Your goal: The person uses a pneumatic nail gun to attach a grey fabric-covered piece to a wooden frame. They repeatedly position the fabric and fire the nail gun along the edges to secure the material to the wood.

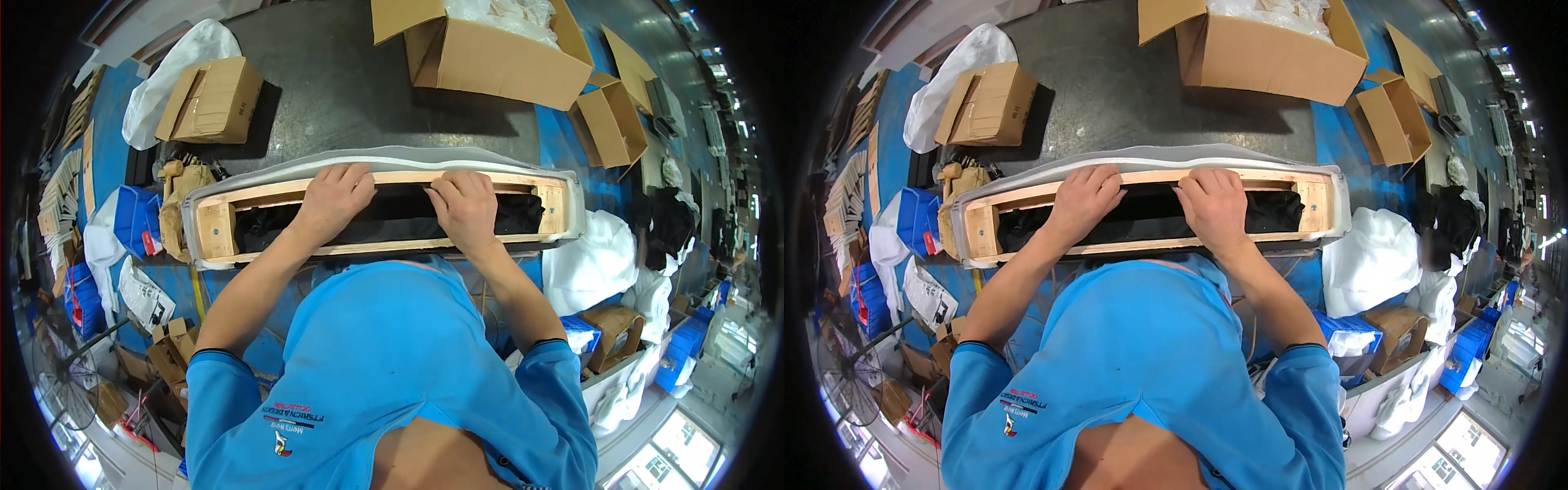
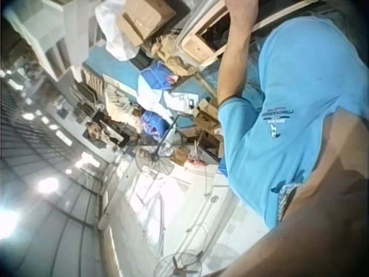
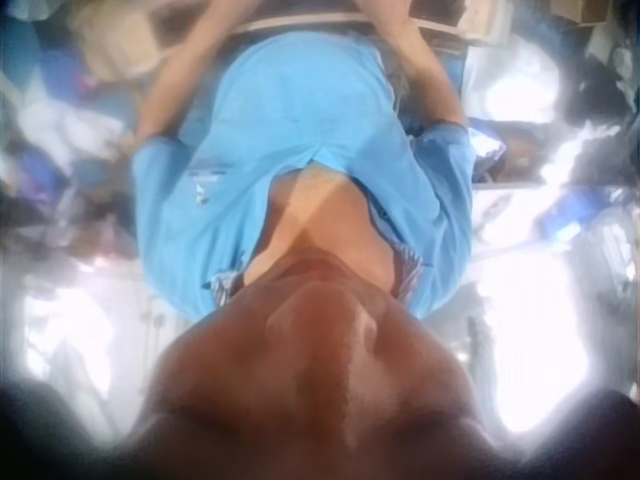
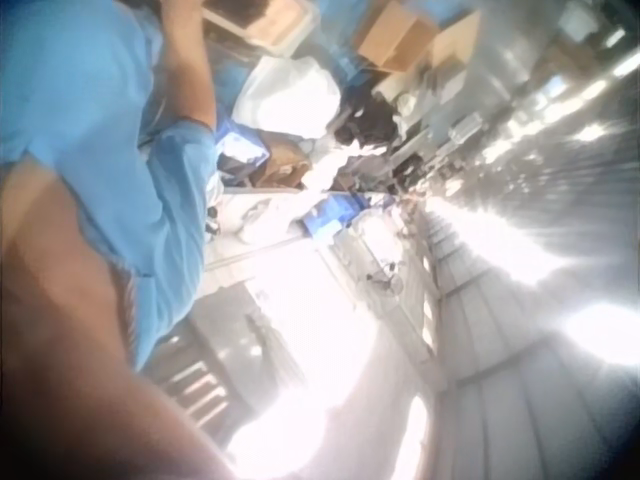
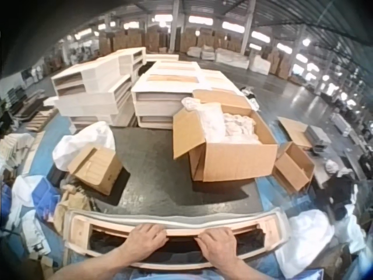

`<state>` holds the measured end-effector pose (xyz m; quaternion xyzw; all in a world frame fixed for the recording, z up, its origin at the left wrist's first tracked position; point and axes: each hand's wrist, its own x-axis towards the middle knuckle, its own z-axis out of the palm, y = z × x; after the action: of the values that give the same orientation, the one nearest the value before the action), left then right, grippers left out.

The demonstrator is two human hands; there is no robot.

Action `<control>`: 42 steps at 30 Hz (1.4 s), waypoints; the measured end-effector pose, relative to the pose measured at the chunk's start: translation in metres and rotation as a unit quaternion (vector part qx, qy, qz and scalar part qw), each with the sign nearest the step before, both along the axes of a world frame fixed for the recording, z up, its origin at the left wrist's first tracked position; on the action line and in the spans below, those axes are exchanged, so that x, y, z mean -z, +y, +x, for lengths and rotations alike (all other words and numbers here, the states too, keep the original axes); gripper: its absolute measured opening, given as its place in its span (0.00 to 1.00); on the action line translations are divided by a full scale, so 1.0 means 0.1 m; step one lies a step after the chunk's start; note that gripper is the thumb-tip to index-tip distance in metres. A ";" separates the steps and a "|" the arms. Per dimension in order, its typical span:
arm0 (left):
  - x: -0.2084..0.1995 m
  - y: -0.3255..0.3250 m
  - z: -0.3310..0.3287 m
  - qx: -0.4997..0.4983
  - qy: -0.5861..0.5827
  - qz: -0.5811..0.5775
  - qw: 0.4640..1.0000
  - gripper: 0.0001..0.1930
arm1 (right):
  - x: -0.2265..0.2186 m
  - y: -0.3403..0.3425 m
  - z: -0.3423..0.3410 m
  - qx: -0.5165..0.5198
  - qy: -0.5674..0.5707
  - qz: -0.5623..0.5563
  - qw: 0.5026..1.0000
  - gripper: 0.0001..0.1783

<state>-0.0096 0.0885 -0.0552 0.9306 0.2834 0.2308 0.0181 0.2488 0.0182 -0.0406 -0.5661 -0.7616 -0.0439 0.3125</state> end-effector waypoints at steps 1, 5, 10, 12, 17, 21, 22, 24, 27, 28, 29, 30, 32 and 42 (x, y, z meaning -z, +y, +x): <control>0.00 0.01 -0.01 0.007 0.001 0.015 1.000 0.12 | -0.05 0.02 -0.02 0.002 -0.003 0.015 1.000 0.09; 0.03 0.11 -0.04 0.045 0.035 0.037 0.998 0.11 | 0.03 0.08 0.01 -0.018 0.030 0.008 0.999 0.10; 0.01 0.20 -0.13 0.110 0.072 0.018 0.991 0.13 | -0.01 0.11 0.08 -0.052 0.034 -0.018 0.998 0.11; -0.05 0.22 -0.09 0.130 0.108 0.036 0.985 0.19 | -0.01 0.09 0.10 -0.050 0.040 -0.028 0.998 0.12; -0.07 0.25 -0.01 0.141 0.196 0.010 0.970 0.34 | -0.01 0.16 0.17 -0.043 0.051 -0.058 0.996 0.11; 0.01 0.33 -0.02 0.118 0.207 -0.002 0.971 0.30 | 0.05 0.18 0.14 0.000 0.056 -0.057 0.997 0.11; 0.08 0.37 -0.04 0.113 0.209 -0.013 0.971 0.27 | 0.10 0.20 0.11 0.016 0.038 -0.075 0.996 0.10; 0.05 0.40 -0.06 0.121 0.211 -0.005 0.970 0.26 | -0.23 -0.02 0.11 -0.052 0.148 0.003 0.988 0.10; 0.14 0.36 -0.20 0.102 0.229 0.015 0.968 0.26 | -0.13 -0.99 0.44 -0.287 0.283 -0.139 0.904 0.05; 0.11 0.35 -0.19 0.101 0.231 0.014 0.968 0.27 | 0.21 -1.35 0.63 -0.236 0.323 -0.310 0.863 0.07; 0.10 0.35 -0.23 0.102 0.238 0.006 0.966 0.27 | 0.65 -1.54 0.85 -0.108 0.196 -0.503 0.835 0.10; 0.09 0.32 -0.26 0.099 0.245 -0.002 0.964 0.27 | 1.13 -1.63 1.23 -0.017 0.088 -0.649 0.755 0.14; 0.05 0.24 -0.26 0.065 0.239 -0.024 0.968 0.25 | 2.54 -1.91 1.90 0.213 0.138 -0.642 0.723 0.23; -0.16 0.22 -0.01 0.012 0.237 -0.090 0.967 0.20 | 4.13 -1.16 2.60 0.524 0.198 -0.500 0.660 0.43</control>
<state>-0.0110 0.1107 -0.0392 0.9567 0.2878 -0.0232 0.0373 0.5085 -0.0980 -0.4541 -0.9380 -0.1660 0.3001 0.0506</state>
